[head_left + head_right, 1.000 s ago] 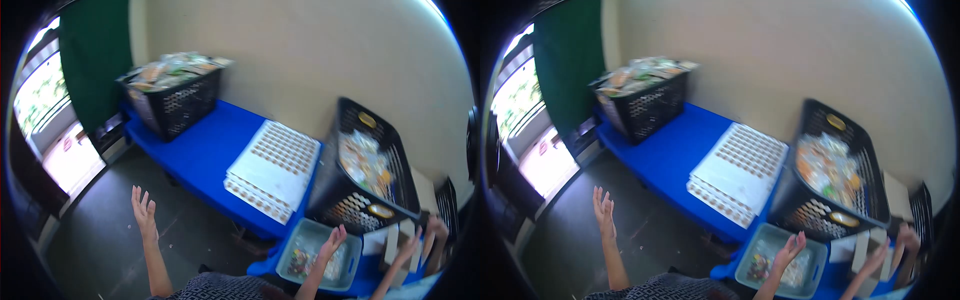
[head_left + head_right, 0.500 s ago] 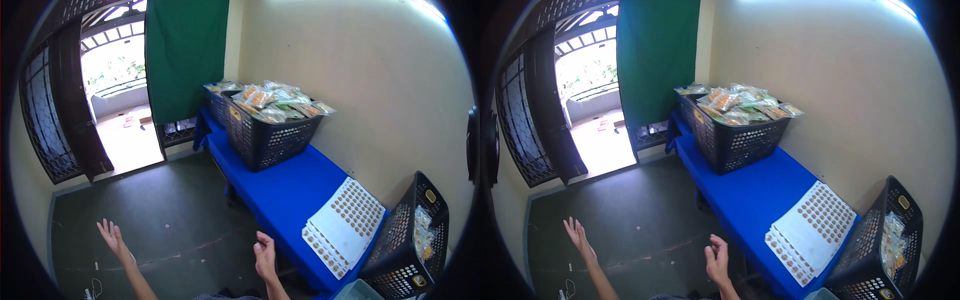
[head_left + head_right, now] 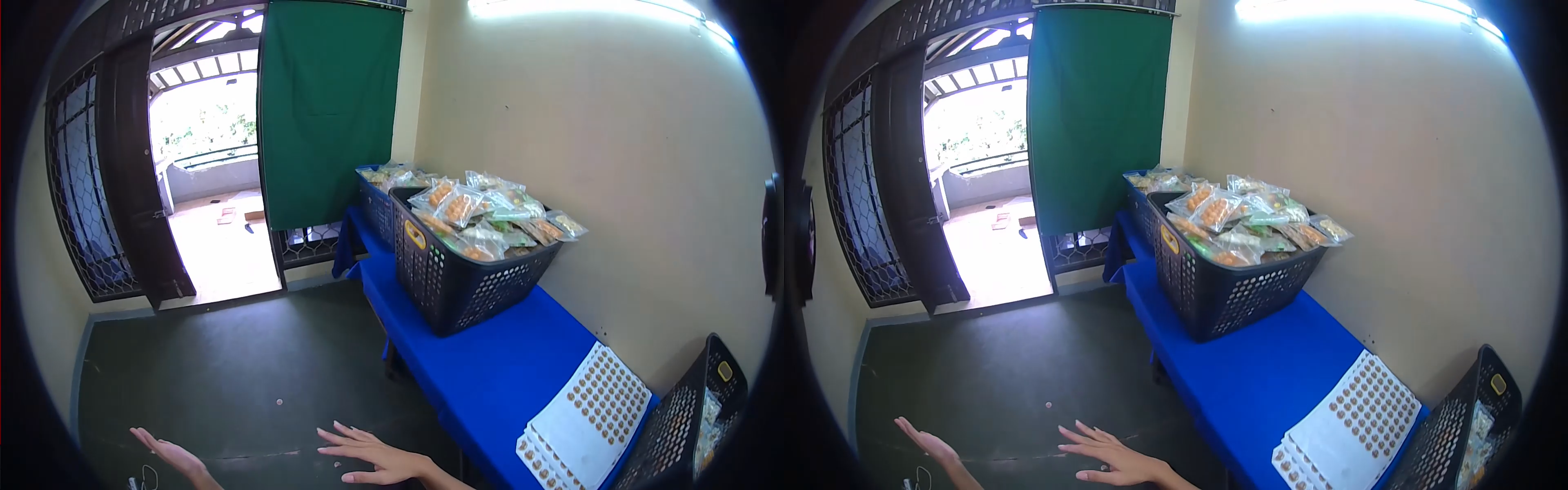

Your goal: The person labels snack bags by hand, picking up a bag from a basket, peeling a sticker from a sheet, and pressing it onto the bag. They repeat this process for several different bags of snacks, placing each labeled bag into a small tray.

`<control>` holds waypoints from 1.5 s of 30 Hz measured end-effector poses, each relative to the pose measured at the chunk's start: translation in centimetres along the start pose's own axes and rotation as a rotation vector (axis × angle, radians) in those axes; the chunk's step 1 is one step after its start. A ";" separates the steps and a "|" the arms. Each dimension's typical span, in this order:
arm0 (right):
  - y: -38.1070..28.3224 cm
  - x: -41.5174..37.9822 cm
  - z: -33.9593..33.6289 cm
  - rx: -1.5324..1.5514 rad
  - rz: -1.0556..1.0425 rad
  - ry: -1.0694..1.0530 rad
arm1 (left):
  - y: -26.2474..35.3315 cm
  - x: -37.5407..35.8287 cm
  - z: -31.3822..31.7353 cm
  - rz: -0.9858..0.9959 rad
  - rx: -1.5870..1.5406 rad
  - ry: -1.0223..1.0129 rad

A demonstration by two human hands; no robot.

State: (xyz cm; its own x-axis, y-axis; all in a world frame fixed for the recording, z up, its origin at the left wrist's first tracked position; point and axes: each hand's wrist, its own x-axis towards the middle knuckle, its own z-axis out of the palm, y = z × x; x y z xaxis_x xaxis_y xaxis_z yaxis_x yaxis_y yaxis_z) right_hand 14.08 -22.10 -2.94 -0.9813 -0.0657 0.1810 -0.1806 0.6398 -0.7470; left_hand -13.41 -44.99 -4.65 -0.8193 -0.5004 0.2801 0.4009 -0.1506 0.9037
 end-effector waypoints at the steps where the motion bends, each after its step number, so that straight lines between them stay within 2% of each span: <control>1: 0.6 0.3 -1.3 -0.001 -0.053 -0.003 | 0.2 -0.3 1.1 -0.002 -0.001 0.004; 2: 1.1 0.6 -2.9 0.003 -0.053 -0.008 | 0.7 -0.4 2.3 -0.002 -0.001 0.007; 4: 1.8 1.3 -6.9 0.130 -0.144 -0.152 | 2.3 -0.7 4.5 -0.004 0.013 0.011; 6: 1.8 1.5 -11.2 0.055 -0.190 -0.132 | 4.7 -1.0 6.9 -0.018 -0.084 -0.037; 8: 2.5 1.3 -15.0 0.133 -0.201 -0.125 | 6.3 -1.8 8.8 0.042 -0.108 -0.043; 9: 3.0 1.0 -16.5 0.134 -0.198 -0.125 | 7.1 -2.8 10.1 0.079 -0.136 0.020; 12: 4.9 -0.5 -20.5 0.096 -0.171 -0.016 | 5.6 -5.6 14.3 0.102 -0.248 0.115; 14: 6.3 -1.9 -22.1 0.163 -0.022 0.191 | 2.9 -8.2 18.0 0.066 -0.420 0.109; 15: 6.7 -2.6 -22.7 0.190 0.036 0.304 | 2.2 -9.8 20.1 -0.005 -0.418 0.032; 16: 7.4 -3.2 -23.2 0.188 0.041 0.315 | 1.2 -11.3 22.1 -0.078 -0.411 -0.048; 18: 8.6 -4.6 -24.0 0.228 0.204 0.641 | -0.4 -13.6 24.7 -0.097 -0.365 -0.305; 19: 8.9 -5.0 -24.5 0.246 0.189 0.763 | -0.9 -14.2 26.4 -0.101 -0.419 -0.394; 20: 9.3 -5.7 -25.0 0.238 0.205 0.775 | -1.3 -15.0 28.1 -0.108 -0.473 -0.484; 21: 9.7 -6.5 -25.5 0.238 0.173 0.894 | -0.9 -16.2 30.1 -0.126 -0.474 -0.497; 23: 10.1 -7.8 -26.2 0.241 0.153 1.107 | 0.7 -19.0 34.5 -0.221 -0.594 -0.648; 24: 10.2 -8.2 -26.6 0.234 0.172 1.120 | 0.6 -20.3 36.6 -0.239 -0.592 -0.663; 26: 10.4 -8.9 -27.1 0.126 0.179 1.361 | 0.0 -22.6 40.6 -0.207 -0.646 -0.889; 27: 10.4 -9.2 -27.3 0.073 0.201 1.429 | 0.7 -23.6 42.4 -0.220 -0.645 -0.907; 30: 10.8 -9.6 -28.1 -0.061 0.210 1.626 | 3.7 -26.6 48.1 -0.167 -0.722 -1.266; 35: 11.7 -9.1 -28.2 -0.254 0.295 1.793 | 3.3 -30.0 55.4 0.271 -0.639 -1.567; 36: 11.9 -8.9 -28.0 -0.266 0.307 1.808 | 3.6 -30.4 56.4 0.263 -0.652 -1.585; 38: 11.9 -8.2 -27.3 -0.304 0.364 1.876 | 4.9 -30.9 58.1 0.500 -0.623 -1.793; 39: 11.7 -8.0 -27.0 -0.316 0.411 1.900 | 5.5 -30.9 59.1 0.711 -0.448 -1.911; 40: 11.7 -7.9 -26.7 -0.329 0.430 1.930 | 5.8 -31.1 60.0 0.713 -0.472 -1.941; 42: 11.4 -7.7 -25.9 -0.390 0.453 2.007 | 6.1 -31.7 61.5 1.166 -0.256 -2.167; 43: 11.0 -7.4 -25.6 -0.433 0.464 2.030 | 6.5 -31.8 62.0 1.260 -0.242 -2.205; 44: 10.7 -7.1 -25.2 -0.457 0.495 2.069 | 6.6 -31.8 62.3 1.274 -0.290 -2.240; 45: 10.4 -6.9 -24.7 -0.481 0.517 2.085 | 6.4 -31.8 62.6 1.181 -0.228 -2.352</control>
State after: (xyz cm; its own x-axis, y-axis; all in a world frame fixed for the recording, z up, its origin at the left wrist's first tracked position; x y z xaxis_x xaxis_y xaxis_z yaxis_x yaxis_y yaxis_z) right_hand 20.58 3.96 3.84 0.5857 0.5930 0.5526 0.3462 0.4334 -0.8320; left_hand -10.52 23.32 12.49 0.7063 0.6800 0.1968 0.6252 -0.7296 0.2771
